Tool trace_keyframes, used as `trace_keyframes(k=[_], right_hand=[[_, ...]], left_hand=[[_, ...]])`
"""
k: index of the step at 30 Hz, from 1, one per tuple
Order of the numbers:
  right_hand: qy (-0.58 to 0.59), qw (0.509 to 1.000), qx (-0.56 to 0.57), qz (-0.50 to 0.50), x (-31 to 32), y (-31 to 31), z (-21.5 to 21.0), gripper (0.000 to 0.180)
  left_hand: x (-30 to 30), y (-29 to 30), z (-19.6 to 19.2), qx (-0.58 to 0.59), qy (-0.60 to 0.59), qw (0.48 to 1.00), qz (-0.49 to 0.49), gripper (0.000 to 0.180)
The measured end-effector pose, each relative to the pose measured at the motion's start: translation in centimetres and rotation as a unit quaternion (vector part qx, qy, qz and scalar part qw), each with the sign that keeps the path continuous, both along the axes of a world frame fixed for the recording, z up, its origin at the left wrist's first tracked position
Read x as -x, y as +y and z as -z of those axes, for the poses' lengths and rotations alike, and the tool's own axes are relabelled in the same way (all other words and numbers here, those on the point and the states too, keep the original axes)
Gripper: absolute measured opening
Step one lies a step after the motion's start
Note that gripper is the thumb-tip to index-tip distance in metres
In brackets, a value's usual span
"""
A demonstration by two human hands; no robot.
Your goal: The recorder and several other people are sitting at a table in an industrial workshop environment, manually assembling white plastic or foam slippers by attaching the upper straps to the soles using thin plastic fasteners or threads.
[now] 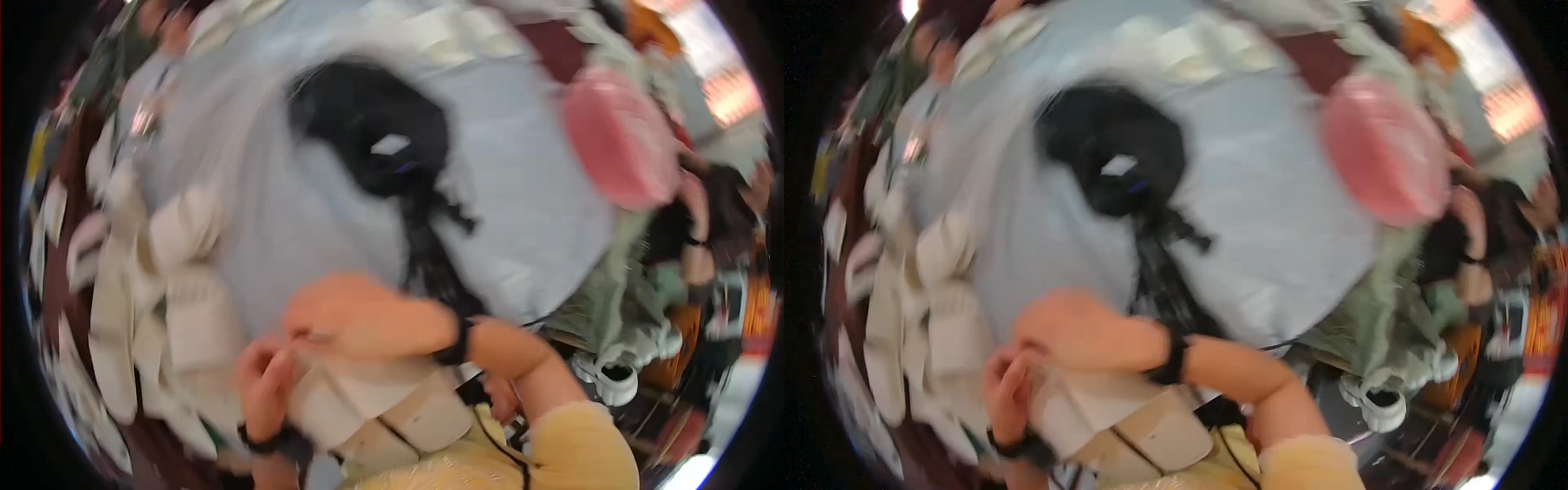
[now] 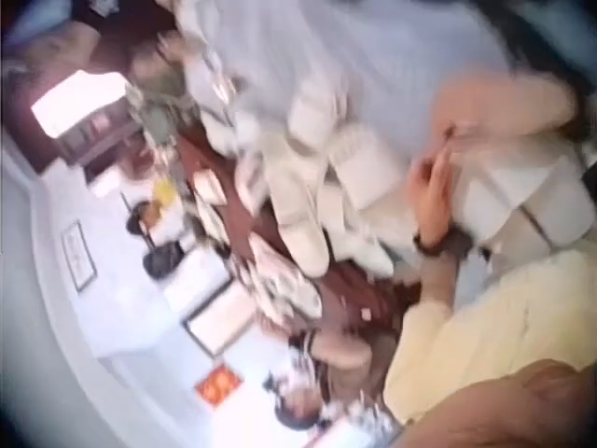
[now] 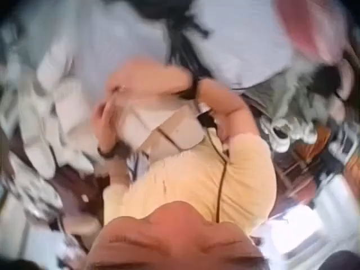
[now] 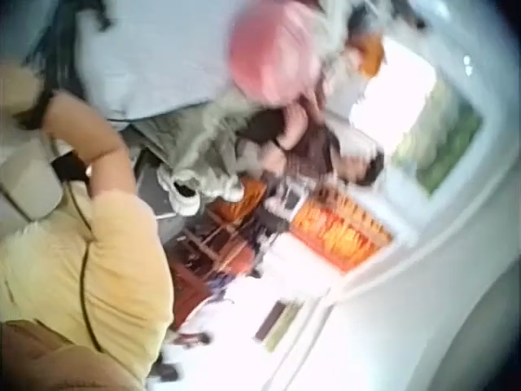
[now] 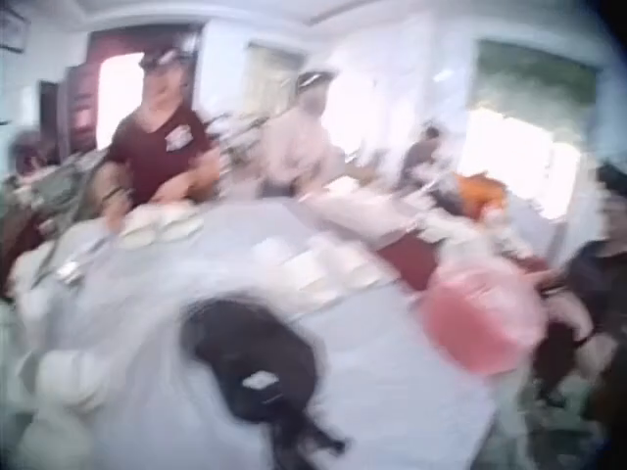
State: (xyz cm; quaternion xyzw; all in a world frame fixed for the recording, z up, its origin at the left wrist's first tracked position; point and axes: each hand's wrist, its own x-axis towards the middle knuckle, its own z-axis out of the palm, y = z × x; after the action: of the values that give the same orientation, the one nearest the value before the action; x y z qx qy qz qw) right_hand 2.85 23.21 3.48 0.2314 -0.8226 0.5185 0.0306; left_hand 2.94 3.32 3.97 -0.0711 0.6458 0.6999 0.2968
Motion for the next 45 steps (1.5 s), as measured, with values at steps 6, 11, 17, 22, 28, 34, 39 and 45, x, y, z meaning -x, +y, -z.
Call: trace_keyframes(k=[6, 11, 17, 22, 28, 34, 39, 45], right_hand=[[-0.038, 0.998, -0.049, -0.007, 0.7, -0.7, -1.4, 0.013], [-0.080, 0.996, -0.041, -0.006, 0.8, -0.8, -1.5, 0.016], [-0.059, 0.996, -0.071, 0.002, 0.7, -1.2, -1.1, 0.019], [-0.040, 0.994, -0.103, -0.016, 0.9, -0.2, -1.9, 0.016], [-0.071, 0.994, -0.085, -0.018, 1.2, 0.3, -1.4, 0.017], [-0.092, 0.995, -0.034, -0.024, 0.8, -0.9, -2.5, 0.009], [0.034, 0.990, -0.133, -0.041, 0.4, -0.5, -2.6, 0.010], [0.126, 0.972, -0.198, -0.001, -1.3, -0.5, -5.6, 0.007]], left_hand=[[0.1, -0.9, -0.6, -0.095, -0.007, 0.995, 0.004, 0.008], [0.6, -1.1, -0.2, -0.063, 0.005, 0.996, 0.063, 0.006], [0.1, -1.0, 0.1, -0.037, 0.017, 0.997, 0.063, 0.005], [0.3, -0.9, -0.1, -0.060, 0.006, 0.996, 0.065, 0.007], [0.2, -1.2, -0.1, -0.023, 0.036, 0.997, 0.067, 0.008], [0.1, -1.4, -0.1, -0.045, 0.010, 0.998, 0.044, 0.012], [0.4, -1.0, -0.3, -0.018, 0.030, 0.996, 0.087, 0.014], [-0.6, -1.3, -1.8, 0.044, 0.163, 0.980, 0.105, 0.015]])
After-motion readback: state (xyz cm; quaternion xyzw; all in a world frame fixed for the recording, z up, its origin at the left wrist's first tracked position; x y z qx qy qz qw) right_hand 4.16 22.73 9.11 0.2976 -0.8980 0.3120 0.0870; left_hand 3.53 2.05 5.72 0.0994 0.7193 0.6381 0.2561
